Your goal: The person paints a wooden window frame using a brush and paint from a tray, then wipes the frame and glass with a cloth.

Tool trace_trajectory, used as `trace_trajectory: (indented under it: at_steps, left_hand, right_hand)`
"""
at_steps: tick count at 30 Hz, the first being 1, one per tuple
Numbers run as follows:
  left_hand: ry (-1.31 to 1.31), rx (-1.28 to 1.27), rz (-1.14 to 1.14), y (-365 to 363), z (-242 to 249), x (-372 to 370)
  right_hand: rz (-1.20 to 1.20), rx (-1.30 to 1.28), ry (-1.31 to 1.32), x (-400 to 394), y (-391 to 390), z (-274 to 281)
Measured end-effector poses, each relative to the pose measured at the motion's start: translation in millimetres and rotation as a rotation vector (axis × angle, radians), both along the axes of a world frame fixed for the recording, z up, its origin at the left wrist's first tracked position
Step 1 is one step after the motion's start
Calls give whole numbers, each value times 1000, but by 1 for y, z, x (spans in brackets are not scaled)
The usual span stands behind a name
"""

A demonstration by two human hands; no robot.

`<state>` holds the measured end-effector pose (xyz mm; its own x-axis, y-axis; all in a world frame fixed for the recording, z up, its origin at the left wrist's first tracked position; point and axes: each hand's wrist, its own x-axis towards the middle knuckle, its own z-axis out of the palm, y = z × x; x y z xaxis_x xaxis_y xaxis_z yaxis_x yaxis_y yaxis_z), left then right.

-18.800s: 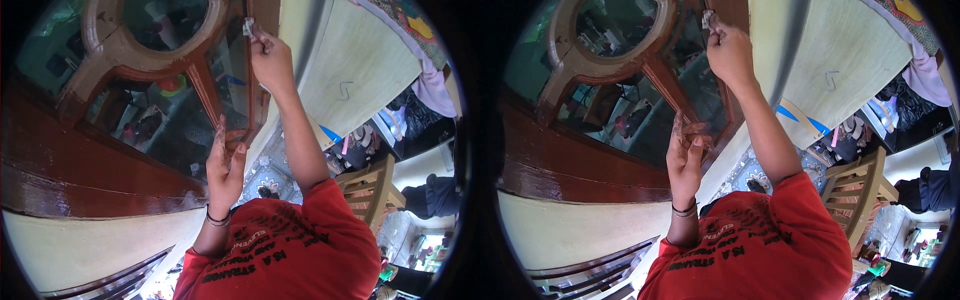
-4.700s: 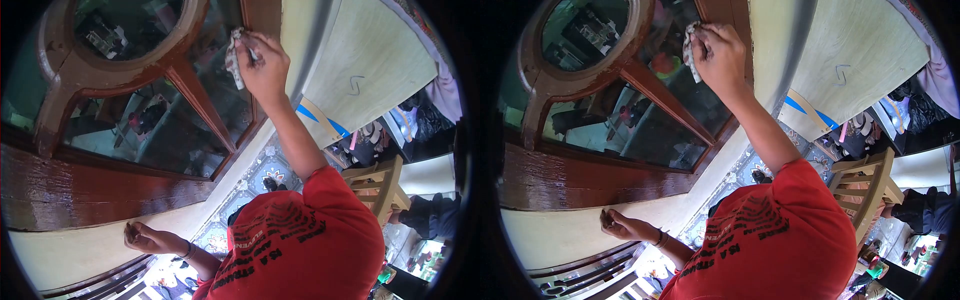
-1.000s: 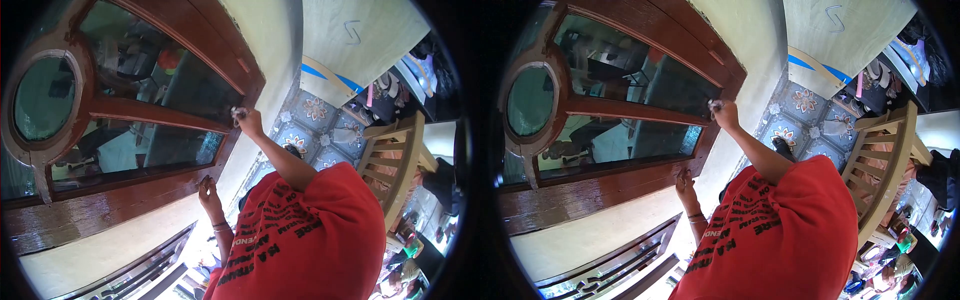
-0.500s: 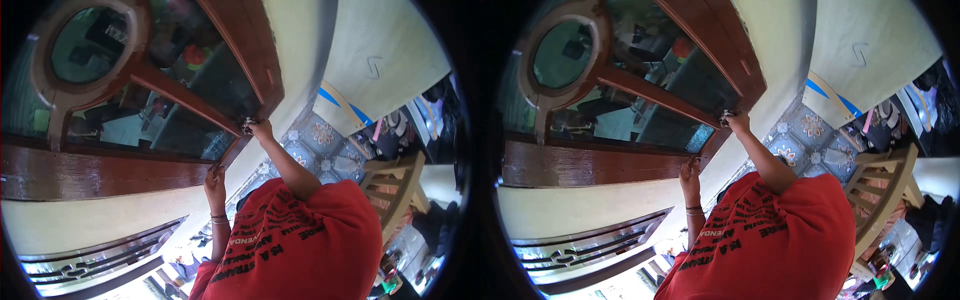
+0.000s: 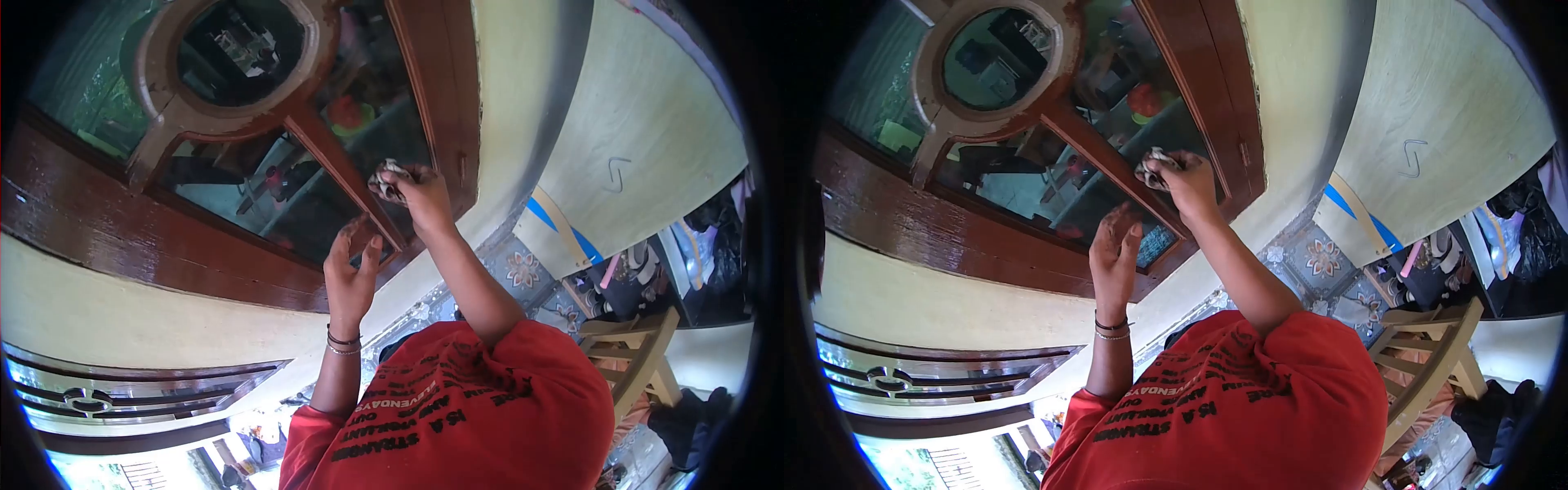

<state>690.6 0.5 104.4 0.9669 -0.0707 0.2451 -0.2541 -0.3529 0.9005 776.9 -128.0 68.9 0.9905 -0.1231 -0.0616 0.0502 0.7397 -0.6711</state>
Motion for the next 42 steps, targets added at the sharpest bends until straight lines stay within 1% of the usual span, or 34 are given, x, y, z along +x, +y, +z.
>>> trace_trajectory:
  at_steps: [2,3,4,6,7,9,12,14,16,18,19,21,22,23,24,25,26,27,28,30,31,32,34,35,36,38,39,40,42]
  left_hand:
    - [-61,-35,5,-5,9,3]
    - [-115,-63,6,-6,13,3]
    - [-123,-68,5,-7,19,2]
    - [-129,-93,1,-9,29,-2]
    - [-132,-101,-3,-9,29,-2]
    - [-170,-151,-22,-8,28,-2]
    - [-223,-195,12,-8,35,-5]
    - [-237,-266,23,-8,43,-4]
    - [-224,-339,47,-10,49,-6]
    - [-111,-379,-14,-16,58,-3]
    - [-120,-393,0,-20,57,-2]
    - [-76,-437,-43,-28,57,3]
    - [-86,-450,-30,-30,59,5]
    - [-20,-417,-4,-31,62,6]
    - [51,-386,22,-33,63,7]
    - [-11,-524,20,-34,57,11]
    - [-14,-536,32,-35,58,12]
    - [-108,-549,80,-34,62,14]
    - [-201,-561,129,-34,65,16]
    - [-228,-615,195,-36,70,21]
    - [-211,-606,193,-38,68,25]
    - [-195,-596,190,-41,66,28]
    - [-18,-338,160,-44,60,28]
    - [-35,-98,229,-47,50,33]
    - [-39,-98,238,-51,50,32]
    - [-312,-296,346,-60,55,28]
    - [-426,-268,338,-61,58,25]
    - [-424,-263,344,-63,64,23]
    - [-689,255,230,-70,77,21]
  right_hand:
    - [-18,-85,-109,3,1,33]
    - [-22,-74,-150,4,1,50]
    - [-23,-78,-159,6,2,65]
    - [-54,-30,-291,12,2,92]
    - [-56,-38,-293,14,0,104]
    - [16,-69,-348,17,-5,120]
    - [-50,-141,-400,-7,-20,117]
    - [16,-169,-420,-26,-29,104]
    - [113,-89,-409,-41,-33,95]
    - [150,-102,-390,-40,-34,88]
    - [166,-102,-367,-40,-36,87]
    - [184,-159,-371,-43,-39,88]
    - [188,-204,-369,-44,-42,89]
    - [205,-216,-375,-43,-46,89]
    - [135,-378,-394,-41,-52,87]
    - [64,-538,-412,-39,-58,84]
    - [-12,-696,-431,-35,-66,80]
    - [-1,-875,-394,-32,-76,79]
    - [11,-884,-398,-31,-84,79]
    - [248,-649,-380,-34,-96,85]
    - [330,-496,-493,-35,-101,87]
    - [343,-503,-501,-34,-104,89]
    - [272,-124,-587,-33,-106,90]
    - [173,-75,-493,-31,-104,90]
    - [182,-73,-496,-27,-107,87]
    - [189,-232,-480,-18,-110,81]
    - [171,-307,-465,-17,-106,80]
    - [214,-389,-454,-16,-104,81]
    - [281,-392,-469,-21,-97,89]
